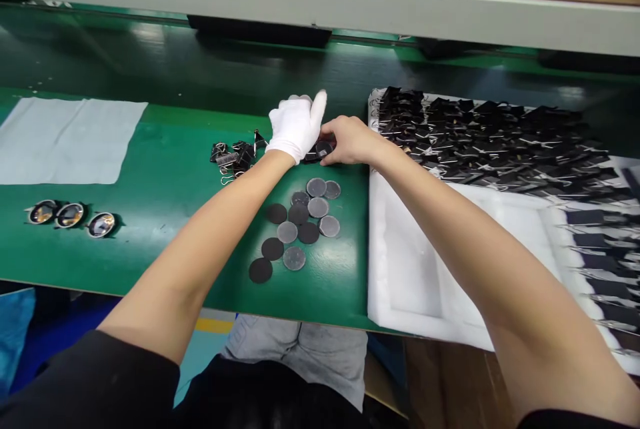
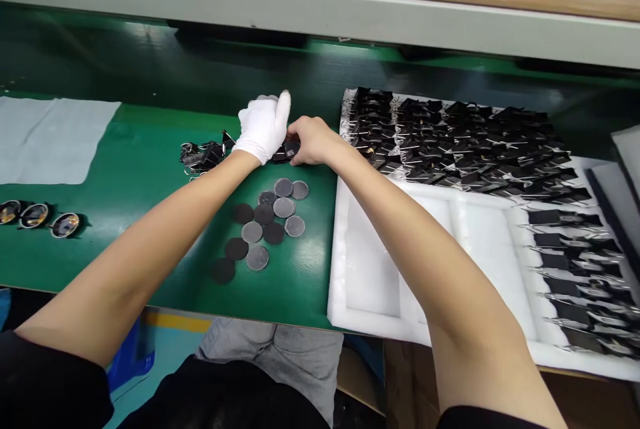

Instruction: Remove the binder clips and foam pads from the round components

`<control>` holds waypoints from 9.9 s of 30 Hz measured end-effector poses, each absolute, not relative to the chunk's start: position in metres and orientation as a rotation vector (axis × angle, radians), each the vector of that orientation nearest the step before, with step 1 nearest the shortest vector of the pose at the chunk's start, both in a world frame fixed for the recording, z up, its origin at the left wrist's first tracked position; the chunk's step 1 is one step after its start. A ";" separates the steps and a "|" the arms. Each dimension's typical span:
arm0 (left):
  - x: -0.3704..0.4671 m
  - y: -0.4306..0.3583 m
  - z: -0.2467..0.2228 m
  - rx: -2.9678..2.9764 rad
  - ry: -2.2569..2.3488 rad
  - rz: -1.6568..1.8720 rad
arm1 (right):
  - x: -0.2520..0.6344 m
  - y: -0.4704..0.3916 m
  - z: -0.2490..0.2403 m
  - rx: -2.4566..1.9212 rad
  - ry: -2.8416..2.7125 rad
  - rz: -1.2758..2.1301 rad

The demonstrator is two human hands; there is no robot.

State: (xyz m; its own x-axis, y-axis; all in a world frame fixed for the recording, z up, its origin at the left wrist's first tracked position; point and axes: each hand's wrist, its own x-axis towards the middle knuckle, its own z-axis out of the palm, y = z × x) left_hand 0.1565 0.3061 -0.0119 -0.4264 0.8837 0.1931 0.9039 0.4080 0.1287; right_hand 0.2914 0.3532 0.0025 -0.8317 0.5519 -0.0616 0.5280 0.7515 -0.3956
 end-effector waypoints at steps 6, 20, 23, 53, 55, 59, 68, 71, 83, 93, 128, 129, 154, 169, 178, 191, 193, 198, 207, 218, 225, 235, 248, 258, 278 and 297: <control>0.158 0.304 -0.009 -1.587 -2.589 -0.300 | 0.295 0.355 0.002 -0.870 -2.851 0.732; 0.158 0.305 -0.010 -1.572 -2.579 -0.433 | 0.299 0.359 -0.013 -0.735 -2.724 0.769; 0.158 0.304 -0.010 -1.588 -2.581 -0.439 | 0.298 0.356 -0.011 -0.727 -2.747 0.792; 0.104 0.159 0.050 -2.067 -2.023 0.334 | 0.350 0.238 0.023 -0.962 -0.956 2.027; 0.103 0.162 0.054 -2.035 -2.070 0.279 | 0.350 0.238 0.022 -0.884 -0.964 2.010; 0.109 0.158 0.054 -1.998 -2.134 -0.110 | 0.352 0.233 0.017 -0.742 -0.963 2.106; 0.161 0.126 0.037 -2.037 -2.525 -1.329 | 0.349 0.201 0.014 -0.651 -1.124 2.233; 0.159 0.117 0.037 -2.237 -2.422 -1.147 | 0.349 0.199 0.013 -0.640 -1.194 2.184; 0.158 0.117 0.037 -2.362 -2.701 -0.820 | 0.354 0.202 0.010 -0.701 -1.324 2.163; 0.154 0.113 0.042 -2.480 -2.790 -1.070 | 0.352 0.208 0.012 -0.888 -0.826 2.111; 0.154 0.111 0.034 -2.446 -2.998 -1.976 | 0.381 0.229 0.007 -0.589 -2.003 1.325; 0.152 0.112 0.032 -2.445 -2.903 -1.889 | 0.385 0.233 0.008 -0.697 -1.976 1.360; 0.157 0.113 0.027 -2.322 -2.576 -1.293 | 0.631 0.325 0.040 -1.535 -2.359 0.337; 0.157 0.110 0.028 -2.260 -2.598 -1.245 | 0.636 0.334 0.017 -1.475 -2.602 0.152; 0.140 0.116 0.025 -2.086 -1.877 -1.193 | 0.506 0.263 0.064 -1.049 -2.226 0.168; -0.040 -0.057 -0.002 -1.063 -2.168 -0.689 | 0.382 0.222 -0.036 -0.601 -2.686 0.260; -0.061 -0.082 0.003 -0.854 -2.263 -0.636 | 0.383 0.222 -0.044 -0.591 -2.661 0.242; -0.099 -0.111 0.014 -0.883 -2.626 -0.591 | 0.386 0.218 -0.049 -0.641 -2.651 0.253; -0.035 -0.067 -0.003 -1.433 -2.486 0.026 | 0.383 0.225 -0.042 -0.573 -2.772 0.398; 0.046 -0.008 -0.008 -1.540 -2.341 -0.036 | 0.381 0.216 -0.033 -0.806 -2.332 0.807; 0.020 -0.001 0.013 -1.862 -2.250 0.059 | 0.383 0.216 -0.007 -0.757 -1.561 1.698; 0.059 0.032 0.021 -1.994 -2.037 0.170 | 0.385 0.215 0.007 -0.689 -1.041 2.295; 0.076 0.054 0.010 -1.763 -2.330 0.074 | 0.385 0.216 0.001 -0.665 -1.064 2.325; 0.075 0.045 0.012 -2.034 -1.980 0.024 | 0.385 0.213 -0.004 -0.577 -1.169 2.339; 0.181 0.123 0.052 -2.520 -0.659 -0.131 | 0.374 0.215 -0.013 -0.624 -1.393 2.070; 0.165 0.134 0.044 -2.543 -1.192 -0.193 | 0.381 0.223 -0.010 -0.636 -1.147 2.349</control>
State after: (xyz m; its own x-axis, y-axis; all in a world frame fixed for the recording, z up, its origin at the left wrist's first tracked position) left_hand 0.1649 0.1343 0.0436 0.6419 0.7226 0.2564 0.7666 -0.5984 -0.2329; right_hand 0.3813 0.2225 -0.0097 -0.7936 0.5724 -0.2064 -0.1891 -0.5545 -0.8104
